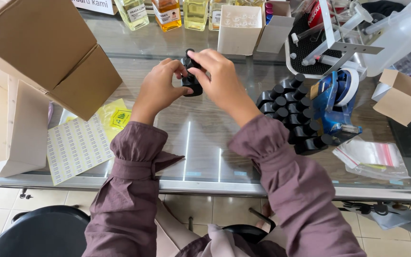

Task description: Assembling and packaging small perfume bottles by attaching caps and organizing them on a counter.

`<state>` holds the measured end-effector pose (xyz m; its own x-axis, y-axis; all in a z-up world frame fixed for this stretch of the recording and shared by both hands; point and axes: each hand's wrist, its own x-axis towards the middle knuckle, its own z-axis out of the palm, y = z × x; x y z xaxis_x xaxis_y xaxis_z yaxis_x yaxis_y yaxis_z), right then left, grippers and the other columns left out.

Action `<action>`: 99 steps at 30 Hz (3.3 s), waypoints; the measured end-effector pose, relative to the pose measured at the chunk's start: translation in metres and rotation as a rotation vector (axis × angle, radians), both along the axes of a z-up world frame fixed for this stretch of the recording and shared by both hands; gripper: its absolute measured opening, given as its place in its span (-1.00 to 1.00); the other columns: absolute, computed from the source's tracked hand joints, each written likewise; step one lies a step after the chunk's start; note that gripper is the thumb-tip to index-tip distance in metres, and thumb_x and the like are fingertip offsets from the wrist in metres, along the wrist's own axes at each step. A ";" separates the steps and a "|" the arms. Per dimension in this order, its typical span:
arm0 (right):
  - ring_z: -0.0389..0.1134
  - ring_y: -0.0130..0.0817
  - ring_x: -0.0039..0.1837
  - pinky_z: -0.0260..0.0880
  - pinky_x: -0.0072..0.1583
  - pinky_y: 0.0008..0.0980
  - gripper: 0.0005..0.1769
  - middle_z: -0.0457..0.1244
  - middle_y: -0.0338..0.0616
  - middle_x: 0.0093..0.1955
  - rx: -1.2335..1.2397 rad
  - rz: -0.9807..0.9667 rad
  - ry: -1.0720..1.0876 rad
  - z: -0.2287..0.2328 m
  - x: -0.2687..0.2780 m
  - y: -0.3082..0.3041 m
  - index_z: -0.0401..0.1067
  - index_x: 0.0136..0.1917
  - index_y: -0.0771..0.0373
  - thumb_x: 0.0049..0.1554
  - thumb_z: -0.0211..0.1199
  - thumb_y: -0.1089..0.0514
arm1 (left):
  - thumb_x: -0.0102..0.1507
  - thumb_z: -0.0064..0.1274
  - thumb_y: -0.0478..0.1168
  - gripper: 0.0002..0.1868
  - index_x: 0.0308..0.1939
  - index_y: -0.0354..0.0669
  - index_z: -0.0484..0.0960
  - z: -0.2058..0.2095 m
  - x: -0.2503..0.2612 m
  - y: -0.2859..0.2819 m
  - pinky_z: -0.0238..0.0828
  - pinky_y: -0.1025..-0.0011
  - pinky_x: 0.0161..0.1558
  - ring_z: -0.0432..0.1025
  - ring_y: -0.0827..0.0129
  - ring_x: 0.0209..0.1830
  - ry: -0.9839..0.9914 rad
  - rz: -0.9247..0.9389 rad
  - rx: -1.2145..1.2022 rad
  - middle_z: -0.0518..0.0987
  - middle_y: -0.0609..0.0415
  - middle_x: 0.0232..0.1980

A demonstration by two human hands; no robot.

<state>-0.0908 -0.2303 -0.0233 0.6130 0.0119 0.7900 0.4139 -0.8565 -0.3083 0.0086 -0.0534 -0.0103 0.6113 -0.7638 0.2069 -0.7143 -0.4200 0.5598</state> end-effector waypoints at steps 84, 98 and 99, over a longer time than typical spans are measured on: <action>0.25 -0.31 -0.48 0.22 -0.34 -0.43 -0.77 0.19 -0.20 -0.51 0.160 -0.032 0.391 0.037 -0.166 -0.027 0.43 -0.13 0.18 0.26 0.27 0.01 | 0.36 -0.01 -0.17 -0.62 0.16 -0.37 0.44 -0.026 -0.122 -0.052 0.51 0.42 -0.65 0.61 0.12 -0.47 1.195 -0.758 -0.501 0.60 -0.22 -0.28; 0.21 -0.17 -0.39 0.39 -0.26 -0.22 -0.78 0.18 -0.06 -0.34 -0.254 0.157 -0.301 0.022 -0.177 -0.003 0.46 -0.17 0.37 0.23 0.24 0.15 | 0.07 0.42 -0.39 -0.56 -0.06 -0.55 0.60 -0.029 -0.122 -0.043 0.56 0.45 -0.67 0.54 0.32 -0.54 1.364 -0.999 -0.257 0.61 -0.21 -0.40; 0.21 -0.17 -0.39 0.39 -0.26 -0.22 -0.78 0.18 -0.06 -0.34 -0.255 0.155 -0.302 0.012 -0.182 -0.007 0.46 -0.17 0.37 0.23 0.24 0.15 | 0.07 0.42 -0.39 -0.56 -0.06 -0.55 0.60 -0.027 -0.122 -0.041 0.56 0.45 -0.67 0.54 0.32 -0.54 1.363 -1.001 -0.255 0.61 -0.21 -0.40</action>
<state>-0.2724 -0.2376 -0.0115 0.3296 0.3038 0.8939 0.5833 -0.8100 0.0602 -0.1133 -0.0945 -0.0370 -0.2249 -0.9630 0.1486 0.3921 0.0501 0.9186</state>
